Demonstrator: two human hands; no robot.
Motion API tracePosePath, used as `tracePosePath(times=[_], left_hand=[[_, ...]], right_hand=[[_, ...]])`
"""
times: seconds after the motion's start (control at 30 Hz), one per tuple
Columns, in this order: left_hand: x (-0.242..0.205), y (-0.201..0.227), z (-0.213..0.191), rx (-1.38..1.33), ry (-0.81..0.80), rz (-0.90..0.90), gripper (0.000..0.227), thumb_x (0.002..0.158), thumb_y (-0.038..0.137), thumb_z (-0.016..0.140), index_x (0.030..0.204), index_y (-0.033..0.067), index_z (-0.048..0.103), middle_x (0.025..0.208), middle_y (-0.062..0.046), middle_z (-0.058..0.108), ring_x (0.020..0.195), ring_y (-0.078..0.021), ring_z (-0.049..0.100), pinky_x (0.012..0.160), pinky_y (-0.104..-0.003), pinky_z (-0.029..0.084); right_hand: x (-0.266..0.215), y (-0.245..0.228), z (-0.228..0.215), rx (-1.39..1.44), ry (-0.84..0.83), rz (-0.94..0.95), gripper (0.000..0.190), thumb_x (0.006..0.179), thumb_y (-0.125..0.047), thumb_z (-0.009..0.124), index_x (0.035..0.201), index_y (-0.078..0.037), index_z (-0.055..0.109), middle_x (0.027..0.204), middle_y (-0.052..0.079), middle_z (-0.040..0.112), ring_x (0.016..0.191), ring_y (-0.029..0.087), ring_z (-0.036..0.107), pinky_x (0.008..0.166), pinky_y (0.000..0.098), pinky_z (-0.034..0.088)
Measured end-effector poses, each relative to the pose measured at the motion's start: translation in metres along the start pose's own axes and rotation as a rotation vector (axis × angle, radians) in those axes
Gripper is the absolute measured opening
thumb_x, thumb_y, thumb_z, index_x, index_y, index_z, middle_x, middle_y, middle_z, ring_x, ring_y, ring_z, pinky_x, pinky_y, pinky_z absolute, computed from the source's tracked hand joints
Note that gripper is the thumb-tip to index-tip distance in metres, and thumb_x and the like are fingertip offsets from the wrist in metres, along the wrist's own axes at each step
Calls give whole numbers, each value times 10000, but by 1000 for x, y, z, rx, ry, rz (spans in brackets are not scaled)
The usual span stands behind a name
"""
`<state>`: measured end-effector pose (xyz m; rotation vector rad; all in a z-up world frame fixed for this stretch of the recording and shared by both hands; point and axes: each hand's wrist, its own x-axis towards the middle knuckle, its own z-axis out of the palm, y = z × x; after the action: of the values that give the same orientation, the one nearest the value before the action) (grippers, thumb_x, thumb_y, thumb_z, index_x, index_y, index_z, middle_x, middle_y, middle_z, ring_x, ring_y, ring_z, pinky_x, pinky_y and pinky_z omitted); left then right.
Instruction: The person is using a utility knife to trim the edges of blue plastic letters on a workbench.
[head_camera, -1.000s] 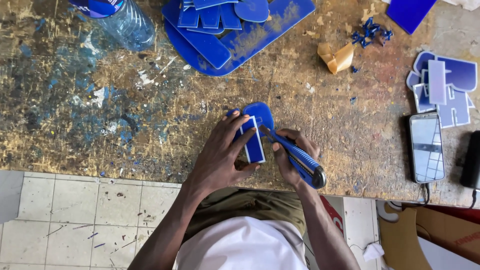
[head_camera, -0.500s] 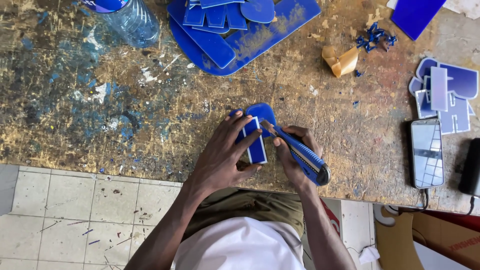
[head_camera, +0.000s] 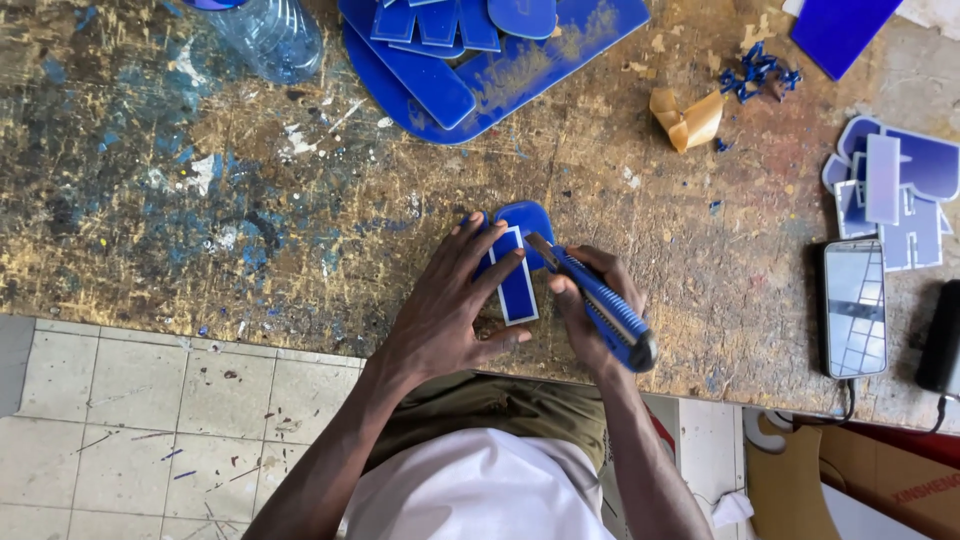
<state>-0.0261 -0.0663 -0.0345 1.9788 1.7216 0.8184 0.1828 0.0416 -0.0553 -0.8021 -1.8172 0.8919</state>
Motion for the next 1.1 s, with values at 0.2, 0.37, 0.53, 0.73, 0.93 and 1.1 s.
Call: tracePosePath(times=[0.2, 0.37, 0.53, 0.73, 0.93, 1.1], left_hand=[[5, 34, 70, -372, 382, 1, 984, 921, 659, 855, 1685, 134, 527, 1523, -195, 592, 1412, -415, 631, 1194, -596, 544], [21, 79, 54, -476, 272, -72, 1172, 894, 694, 849, 1755, 48, 385, 1556, -266, 498, 1413, -487, 584, 1176, -605, 545], [26, 90, 56, -591, 318, -21, 1092, 932, 574, 879, 1724, -12, 409, 1486, -284, 502, 1417, -536, 586, 1232, -641, 521], [29, 97, 60, -656, 335, -45, 1103, 931, 572, 877, 1724, -34, 407, 1489, -294, 468, 1452, -558, 561, 1286, -670, 467], [26, 90, 63, -748, 330, -88, 1198, 889, 528, 940, 1762, -29, 336, 1478, -276, 484, 1487, -513, 558, 1332, -675, 379], [28, 88, 69, -760, 331, -68, 1270, 859, 559, 947, 1778, -34, 302, 1484, -252, 499, 1513, -482, 550, 1360, -638, 335]], right_hand=[[-19, 34, 2, 48, 137, -70, 469, 950, -262, 976, 1278, 4, 773, 954, 212, 831, 725, 266, 819, 655, 343, 627], [-26, 45, 5, 111, 247, -45, 424, 975, -142, 920, 1254, 121, 739, 842, 224, 789, 672, 242, 781, 643, 311, 599], [-32, 51, 4, 118, 260, -40, 390, 977, -89, 892, 1233, 155, 729, 965, 308, 797, 799, 372, 834, 730, 408, 669], [-27, 28, 3, 142, 283, -9, 378, 989, -73, 850, 1236, 177, 711, 1073, 331, 771, 922, 440, 835, 812, 471, 692], [-29, 27, 5, 119, 312, 14, 369, 959, -35, 848, 1232, 182, 729, 1093, 344, 784, 981, 451, 834, 828, 451, 678], [-35, 36, 17, 58, 435, 21, 385, 949, -143, 889, 1216, 119, 796, 1110, 288, 814, 957, 360, 841, 815, 360, 675]])
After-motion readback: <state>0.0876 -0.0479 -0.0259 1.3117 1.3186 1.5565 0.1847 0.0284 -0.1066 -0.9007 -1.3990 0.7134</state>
